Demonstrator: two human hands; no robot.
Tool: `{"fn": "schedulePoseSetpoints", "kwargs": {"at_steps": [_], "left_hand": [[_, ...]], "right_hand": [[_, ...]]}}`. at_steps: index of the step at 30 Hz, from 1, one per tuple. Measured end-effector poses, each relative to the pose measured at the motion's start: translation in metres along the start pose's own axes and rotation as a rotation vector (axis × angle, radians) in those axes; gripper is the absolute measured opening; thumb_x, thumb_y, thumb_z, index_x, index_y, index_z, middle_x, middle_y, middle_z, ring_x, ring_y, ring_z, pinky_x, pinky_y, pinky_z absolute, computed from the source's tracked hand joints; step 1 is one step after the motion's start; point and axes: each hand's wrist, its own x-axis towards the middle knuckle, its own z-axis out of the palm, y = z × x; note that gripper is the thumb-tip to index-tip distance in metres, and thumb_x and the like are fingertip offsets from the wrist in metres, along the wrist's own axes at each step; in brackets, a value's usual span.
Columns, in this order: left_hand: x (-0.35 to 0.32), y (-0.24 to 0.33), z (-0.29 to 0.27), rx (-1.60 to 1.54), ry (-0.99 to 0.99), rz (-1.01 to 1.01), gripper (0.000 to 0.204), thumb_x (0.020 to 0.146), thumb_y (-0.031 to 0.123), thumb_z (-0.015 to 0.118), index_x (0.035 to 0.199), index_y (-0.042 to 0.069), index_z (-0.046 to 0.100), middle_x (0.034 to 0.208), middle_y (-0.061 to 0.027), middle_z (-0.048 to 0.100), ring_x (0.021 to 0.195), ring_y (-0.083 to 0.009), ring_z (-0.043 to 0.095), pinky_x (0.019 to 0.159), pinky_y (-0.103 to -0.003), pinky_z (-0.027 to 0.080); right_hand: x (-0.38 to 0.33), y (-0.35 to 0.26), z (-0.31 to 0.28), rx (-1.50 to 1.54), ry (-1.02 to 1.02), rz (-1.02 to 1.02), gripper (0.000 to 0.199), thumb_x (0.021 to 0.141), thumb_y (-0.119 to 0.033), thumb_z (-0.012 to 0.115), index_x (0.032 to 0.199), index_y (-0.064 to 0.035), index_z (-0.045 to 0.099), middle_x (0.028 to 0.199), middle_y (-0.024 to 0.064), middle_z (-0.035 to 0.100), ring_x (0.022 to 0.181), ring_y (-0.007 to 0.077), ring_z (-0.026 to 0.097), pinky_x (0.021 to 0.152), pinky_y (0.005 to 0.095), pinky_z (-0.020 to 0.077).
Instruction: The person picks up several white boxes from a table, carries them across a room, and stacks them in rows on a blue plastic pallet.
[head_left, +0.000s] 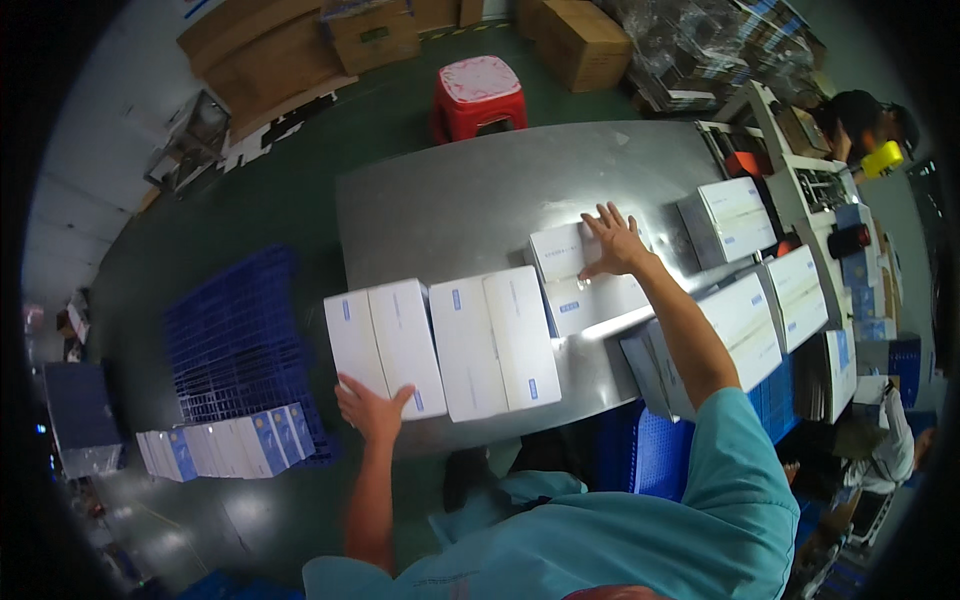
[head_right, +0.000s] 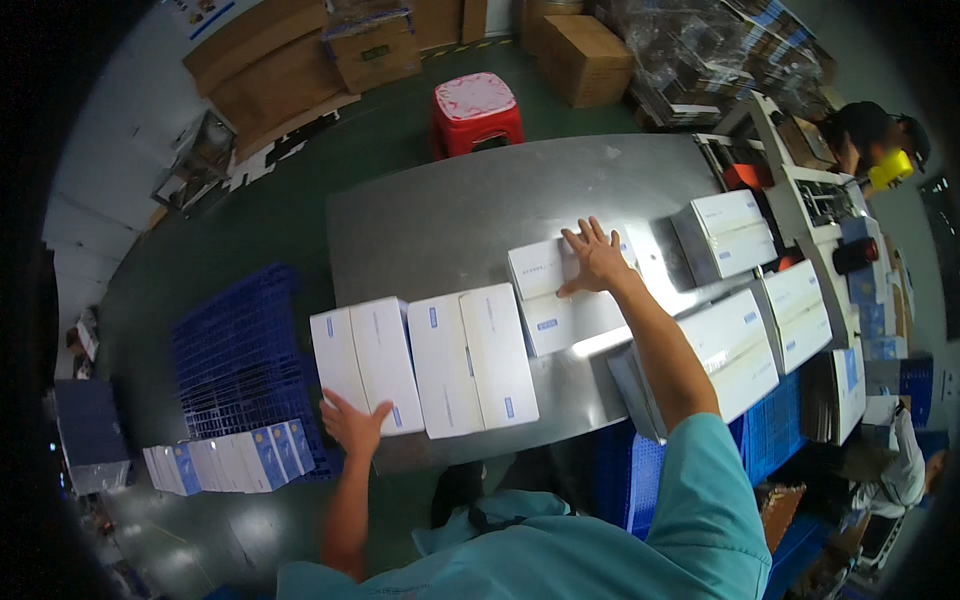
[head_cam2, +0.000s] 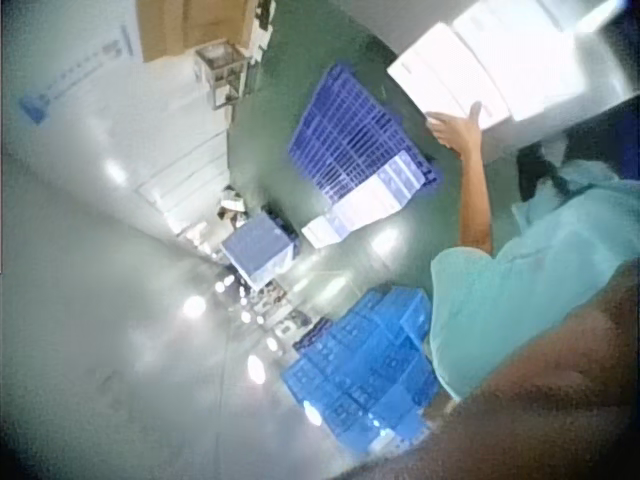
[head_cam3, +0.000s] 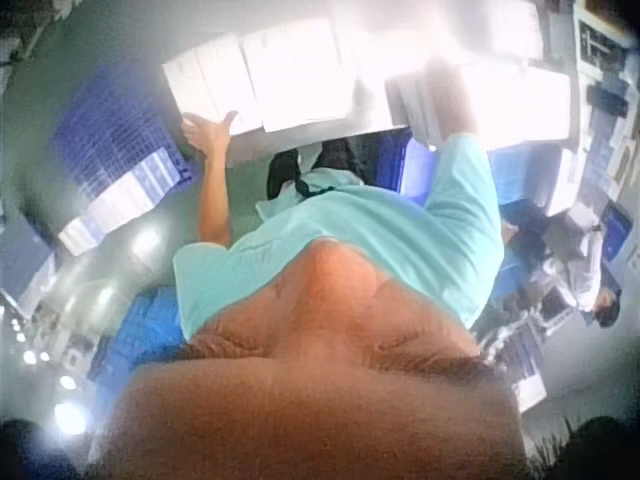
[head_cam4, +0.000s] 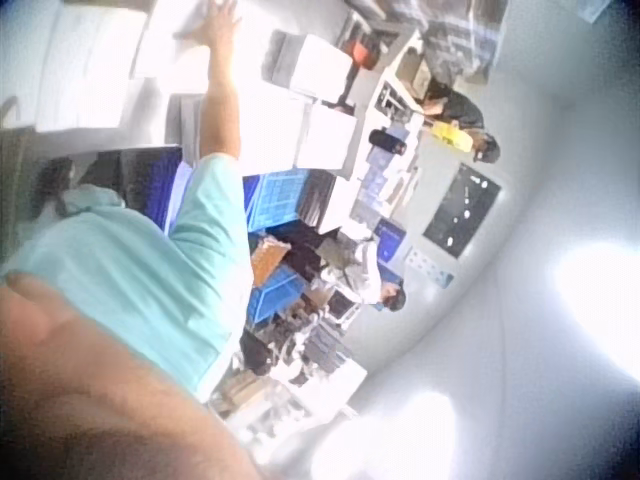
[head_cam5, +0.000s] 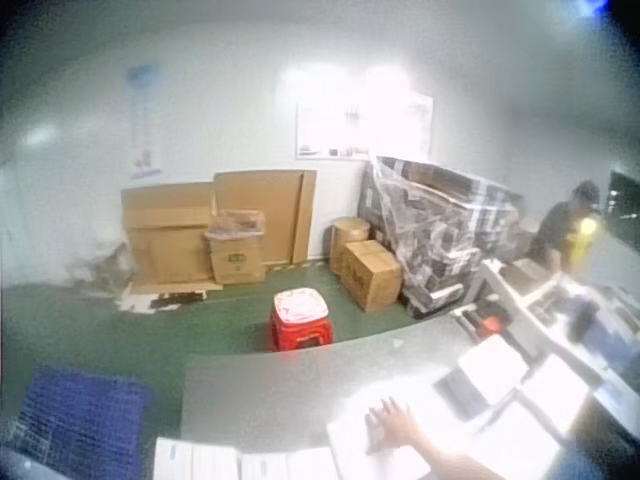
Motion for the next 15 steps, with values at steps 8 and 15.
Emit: {"fn": "schedulePoseSetpoints", "kwargs": {"at_steps": [8,15], "left_hand": [[-0.04,-0.007,-0.001,-0.019,-0.04,-0.081,0.132,0.056,0.061,0.078,0.143,-0.007,0.006,0.138,-0.0364,0.021,0.127,-0.0486,0.026,0.104,-0.056,0.022],[-0.041,-0.004,0.001,-0.028,-0.042,-0.079,0.133,0.056,0.06,0.079,0.142,-0.008,0.005,0.138,-0.0368,0.019,0.126,-0.0486,0.025,0.103,-0.056,0.022]], "right_hand": [[0.036,0.031,-0.004,-0.033,-0.033,-0.187,0.121,0.049,-0.089,0.055,0.138,-0.0077,0.039,0.123,0.0195,0.049,0.123,0.0339,0.041,0.104,0.0657,0.0163],[0.08,0.05,-0.005,0.032,0.16,0.343,0.098,0.071,-0.075,0.052,0.14,-0.0075,0.034,0.13,0.0246,0.044,0.124,0.0393,0.04,0.1,0.064,0.0227]]}}
